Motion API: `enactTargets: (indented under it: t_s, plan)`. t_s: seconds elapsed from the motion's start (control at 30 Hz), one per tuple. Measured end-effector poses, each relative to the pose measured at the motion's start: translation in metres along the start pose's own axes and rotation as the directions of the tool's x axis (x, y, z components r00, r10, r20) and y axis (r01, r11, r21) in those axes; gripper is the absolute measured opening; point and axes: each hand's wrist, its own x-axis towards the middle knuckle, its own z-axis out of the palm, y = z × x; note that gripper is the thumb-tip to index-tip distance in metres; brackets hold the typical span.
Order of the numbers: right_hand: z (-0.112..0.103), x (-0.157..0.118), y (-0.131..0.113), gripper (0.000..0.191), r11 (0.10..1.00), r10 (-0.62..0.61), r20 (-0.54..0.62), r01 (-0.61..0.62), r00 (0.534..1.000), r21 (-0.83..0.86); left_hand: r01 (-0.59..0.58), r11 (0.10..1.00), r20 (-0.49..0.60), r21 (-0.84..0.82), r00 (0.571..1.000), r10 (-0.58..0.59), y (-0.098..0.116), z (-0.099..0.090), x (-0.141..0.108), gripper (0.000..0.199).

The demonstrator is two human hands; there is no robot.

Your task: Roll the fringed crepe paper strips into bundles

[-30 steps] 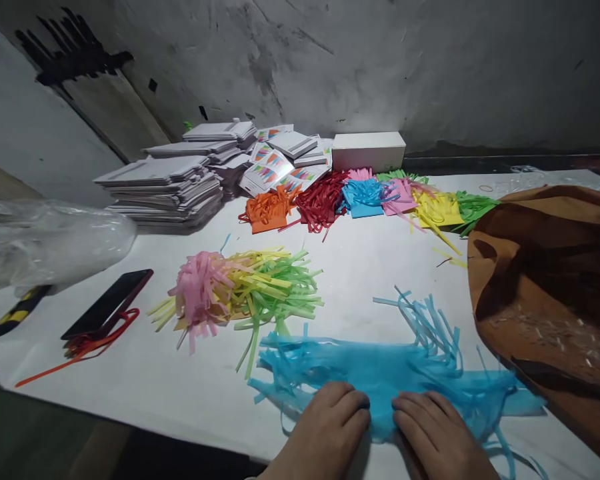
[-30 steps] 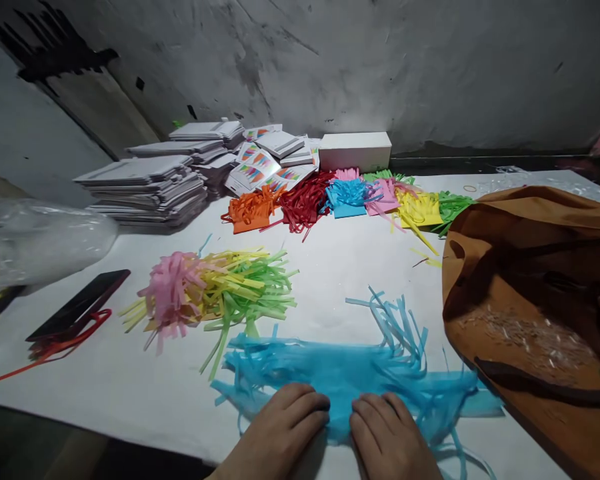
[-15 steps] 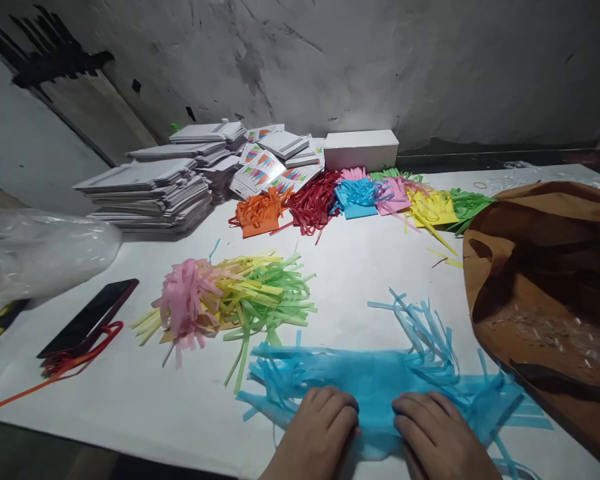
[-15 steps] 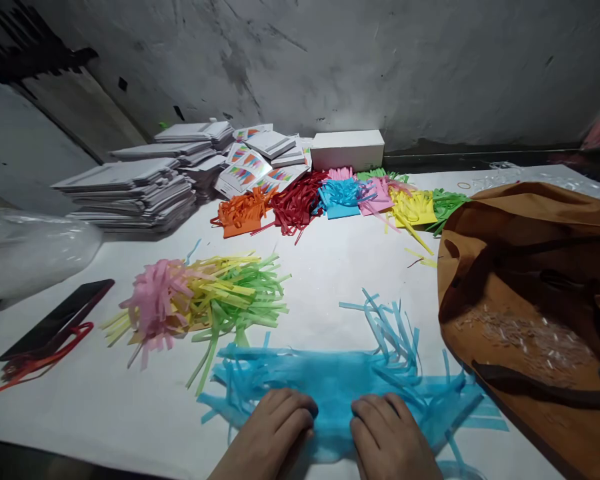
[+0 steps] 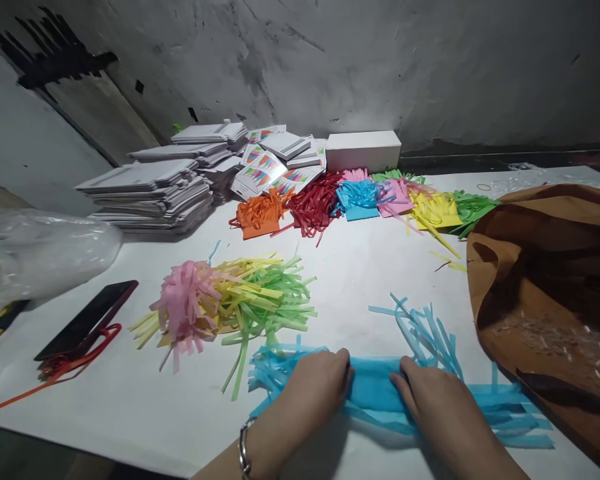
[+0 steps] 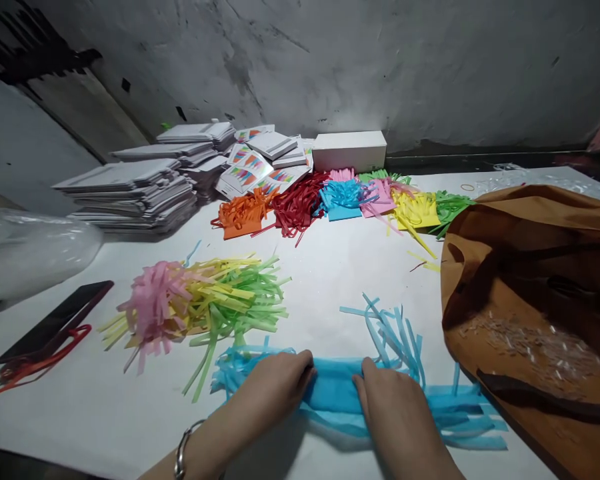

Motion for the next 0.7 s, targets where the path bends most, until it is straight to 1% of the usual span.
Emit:
enactTargets:
  t_s: [0.07, 0.1, 0.13, 0.17, 0.23, 0.27, 0.3, 0.33, 0.37, 0.43, 0.47, 0.5, 0.53, 0.57, 0.6, 0.63, 0.67, 0.7]
  plan:
    - [-0.003, 0.002, 0.0, 0.026, 0.999, 0.012, -0.077, -0.015, 0.997, -0.038, 0.003, 1.0, 0.005, 0.009, 1.0, -0.003, 0.0, 0.0, 0.003, 0.018]
    - [-0.005, 0.002, -0.001, 0.025, 1.0, -0.006, -0.135, 0.002, 0.991, -0.025, 0.004, 1.0, 0.01, 0.012, 1.0, -0.004, 0.0, 0.0, 0.004, 0.017]
    - [-0.007, 0.001, -0.002, 0.025, 0.999, -0.046, -0.208, 0.049, 0.977, 0.013, 0.006, 1.0, 0.016, 0.014, 1.0, -0.006, 0.0, 0.0, 0.005, 0.017]
    - [-0.009, 0.0, -0.005, 0.026, 0.99, -0.103, -0.272, 0.126, 0.957, 0.068, 0.007, 1.0, 0.021, 0.015, 1.0, -0.007, 0.001, 0.0, 0.005, 0.016]
    - [-0.009, -0.003, -0.01, 0.031, 0.942, -0.208, -0.341, 0.282, 0.917, 0.183, 0.011, 1.0, 0.026, 0.014, 1.0, -0.012, 0.003, 0.001, 0.004, 0.016]
    - [-0.008, -0.005, -0.013, 0.033, 0.919, -0.239, -0.344, 0.326, 0.908, 0.221, 0.008, 1.0, 0.021, 0.008, 1.0, -0.008, 0.003, 0.002, 0.002, 0.014]
    - [-0.007, -0.007, -0.016, 0.034, 0.909, -0.257, -0.335, 0.344, 0.907, 0.235, -0.007, 1.0, 0.012, -0.004, 1.0, 0.007, 0.002, 0.003, 0.0, 0.011]
    - [-0.005, -0.009, -0.018, 0.033, 0.911, -0.262, -0.326, 0.344, 0.909, 0.229, -0.035, 0.999, 0.001, -0.019, 0.999, 0.035, -0.001, 0.004, -0.004, 0.012]
    - [-0.003, -0.01, -0.02, 0.032, 0.916, -0.261, -0.325, 0.339, 0.909, 0.215, -0.074, 0.997, -0.011, -0.034, 0.997, 0.074, -0.006, 0.004, -0.009, 0.019]
    - [0.0, -0.013, -0.021, 0.036, 0.919, -0.266, -0.345, 0.345, 0.9, 0.19, -0.151, 0.987, -0.027, -0.049, 0.988, 0.15, -0.021, 0.002, -0.02, 0.033]
    - [0.001, -0.014, -0.021, 0.038, 0.919, -0.272, -0.352, 0.35, 0.896, 0.181, -0.169, 0.985, -0.029, -0.046, 0.985, 0.167, -0.032, -0.001, -0.026, 0.036]
    - [0.001, -0.015, -0.021, 0.039, 0.919, -0.274, -0.358, 0.352, 0.893, 0.176, -0.157, 0.987, -0.028, -0.034, 0.987, 0.156, -0.044, -0.006, -0.032, 0.036]
    - [0.002, -0.016, -0.021, 0.04, 0.919, -0.274, -0.359, 0.353, 0.892, 0.176, -0.12, 0.993, -0.037, -0.01, 0.992, 0.12, -0.056, -0.012, -0.037, 0.036]
    - [0.002, -0.016, -0.021, 0.039, 0.919, -0.272, -0.358, 0.351, 0.893, 0.178, -0.062, 0.998, -0.066, 0.029, 0.996, 0.064, -0.068, -0.019, -0.042, 0.037]
    - [0.003, -0.017, -0.02, 0.039, 0.92, -0.27, -0.359, 0.349, 0.894, 0.179, 0.01, 0.997, -0.132, 0.078, 0.991, 0.0, -0.078, -0.025, -0.047, 0.038]
    - [0.004, -0.018, -0.02, 0.038, 0.92, -0.271, -0.36, 0.35, 0.893, 0.177, 0.079, 0.989, -0.238, 0.123, 0.97, -0.047, -0.085, -0.032, -0.052, 0.038]
    - [0.006, -0.019, -0.02, 0.037, 0.921, -0.273, -0.356, 0.35, 0.894, 0.173, 0.121, 0.981, -0.358, 0.151, 0.932, -0.06, -0.088, -0.037, -0.056, 0.038]
    - [0.008, -0.02, -0.02, 0.036, 0.922, -0.279, -0.349, 0.351, 0.895, 0.162, 0.121, 0.981, -0.471, 0.153, 0.881, -0.036, -0.087, -0.04, -0.059, 0.037]
